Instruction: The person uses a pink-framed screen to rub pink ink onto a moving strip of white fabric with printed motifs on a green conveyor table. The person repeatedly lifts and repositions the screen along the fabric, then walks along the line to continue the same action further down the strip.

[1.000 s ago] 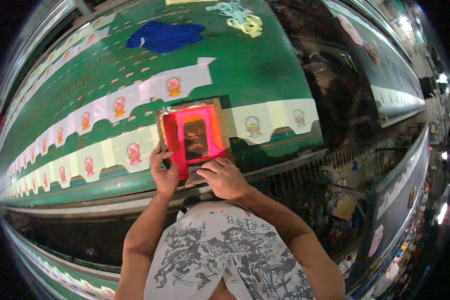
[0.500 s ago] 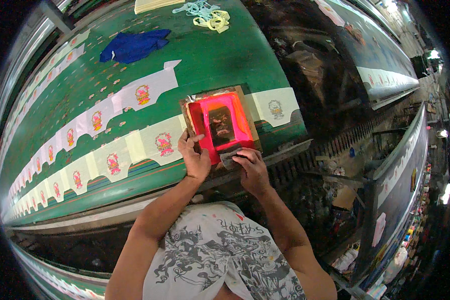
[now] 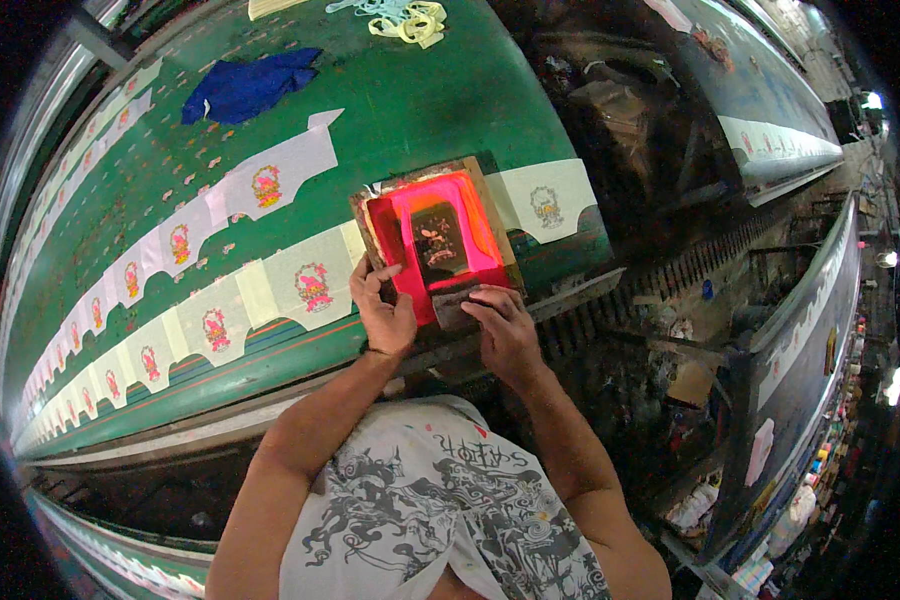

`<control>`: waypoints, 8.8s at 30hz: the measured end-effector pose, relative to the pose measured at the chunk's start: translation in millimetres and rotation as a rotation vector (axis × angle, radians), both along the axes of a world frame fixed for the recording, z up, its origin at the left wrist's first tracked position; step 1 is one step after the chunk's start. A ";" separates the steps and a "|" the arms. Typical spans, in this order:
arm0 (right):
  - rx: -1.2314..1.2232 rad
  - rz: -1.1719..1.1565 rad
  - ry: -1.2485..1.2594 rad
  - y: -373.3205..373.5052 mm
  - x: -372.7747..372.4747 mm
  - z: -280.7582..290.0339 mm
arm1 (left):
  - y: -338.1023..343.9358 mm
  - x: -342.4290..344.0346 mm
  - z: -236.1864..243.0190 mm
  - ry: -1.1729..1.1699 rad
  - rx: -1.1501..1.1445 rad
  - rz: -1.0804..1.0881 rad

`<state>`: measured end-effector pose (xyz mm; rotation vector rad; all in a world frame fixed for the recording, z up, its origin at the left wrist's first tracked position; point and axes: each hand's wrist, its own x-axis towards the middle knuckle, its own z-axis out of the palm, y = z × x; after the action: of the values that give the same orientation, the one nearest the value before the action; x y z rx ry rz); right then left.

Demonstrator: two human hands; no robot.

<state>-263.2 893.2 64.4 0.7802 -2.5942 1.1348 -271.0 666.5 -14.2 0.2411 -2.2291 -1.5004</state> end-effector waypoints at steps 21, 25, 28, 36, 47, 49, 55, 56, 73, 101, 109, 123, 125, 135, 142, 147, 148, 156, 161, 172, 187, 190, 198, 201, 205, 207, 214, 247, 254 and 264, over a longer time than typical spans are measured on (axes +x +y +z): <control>0.622 0.343 -0.275 -37.7 -114.9 72.0 | -17.5 18.0 -6.6 -0.047 0.178 -0.068; 0.616 0.287 -0.205 -57.5 -151.3 58.9 | -19.9 16.8 -3.4 -0.068 0.158 -0.078; 0.561 0.245 -0.063 -69.0 -169.1 40.5 | -21.9 13.8 -1.6 -0.071 0.153 -0.083; 0.505 0.137 0.034 -62.9 -109.1 5.6 | -27.7 9.1 10.6 -0.027 0.009 -0.100; 0.538 0.320 -0.080 -32.4 -63.5 35.4 | -26.4 9.0 18.6 -0.071 -0.054 -0.094; 0.584 0.363 -0.240 -33.1 -91.9 41.9 | -26.3 10.4 15.7 -0.103 -0.049 -0.087; 0.481 0.264 -0.097 -59.0 -161.8 30.2 | -27.1 9.1 11.4 -0.015 0.049 -0.113; 0.467 0.216 -0.061 -62.2 -165.0 25.9 | -28.6 9.4 12.2 -0.037 -0.054 -0.110; 0.439 0.203 0.067 -23.1 -26.4 4.4 | -16.6 -0.9 17.6 -0.081 -0.160 -0.060; 0.017 -0.193 0.087 12.6 88.6 -11.3 | -237.7 42.4 105.4 0.157 0.220 0.362; 0.240 0.100 0.183 -4.0 84.1 6.0 | -332.5 117.8 108.5 0.186 0.377 0.608; 0.318 -0.271 0.325 31.1 60.6 71.0 | -374.7 163.0 100.5 0.162 0.567 0.661; 0.315 -0.226 0.315 19.6 55.9 72.0 | -373.6 161.3 101.7 0.156 0.543 0.672; 0.287 -0.009 0.264 -1.6 -0.3 74.9 | -338.8 155.0 97.3 0.188 0.261 0.555; 0.211 0.094 0.285 54.8 -58.4 56.7 | -241.0 105.2 91.6 0.160 0.348 0.469; 0.065 0.246 0.059 101.8 -98.0 16.8 | -123.6 56.3 83.3 0.080 0.303 0.385; 0.028 0.267 -0.011 111.7 -100.7 10.7 | -95.8 48.4 81.8 0.087 0.289 0.342; -0.221 0.108 -0.514 190.4 -114.2 -21.5 | 99.6 -52.0 48.9 0.050 0.225 0.068; -0.269 -0.059 -0.557 233.6 -119.7 -34.4 | 170.0 -72.7 31.8 -0.011 0.036 0.001; -0.247 -0.182 -0.378 251.9 -116.2 -53.2 | 205.8 -68.6 15.2 -0.066 0.036 0.005; 0.006 0.012 -0.061 260.4 -111.2 -28.1 | 215.5 -73.1 -6.5 -0.023 0.288 0.082; 0.058 0.243 -0.018 255.0 -110.6 -22.4 | 214.4 -73.5 -8.2 -0.014 0.325 0.068; 0.271 0.368 0.077 233.6 -121.7 -18.1 | 213.2 -73.7 -7.6 0.018 0.296 0.033; 0.246 0.401 0.074 226.1 -128.1 -9.5 | 210.5 -72.0 -3.9 -0.031 0.242 0.007; 0.339 0.460 0.070 212.8 -134.9 3.3 | 211.6 -75.0 -4.2 -0.013 0.320 0.019; 0.375 0.476 0.044 210.9 -139.0 10.6 | 212.9 -76.3 -5.1 0.002 0.343 0.029; 0.468 0.588 -0.224 211.9 -200.5 28.3 | 212.7 -73.8 -5.8 -0.035 0.309 0.041; 0.313 0.399 0.003 174.3 -273.2 6.3 | 213.8 -69.1 -11.9 -0.041 0.296 0.050; 0.391 0.364 0.128 182.2 -210.7 -9.6 | 214.2 -67.9 -9.7 -0.061 0.020 0.075; 0.388 0.459 0.046 215.9 -132.3 8.1 | 215.7 -71.0 -8.3 -0.057 -0.056 0.067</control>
<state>-395.5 1109.1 72.5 1.5252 -2.7064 0.6880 -342.1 882.2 -22.5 0.3414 -2.2807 -1.4105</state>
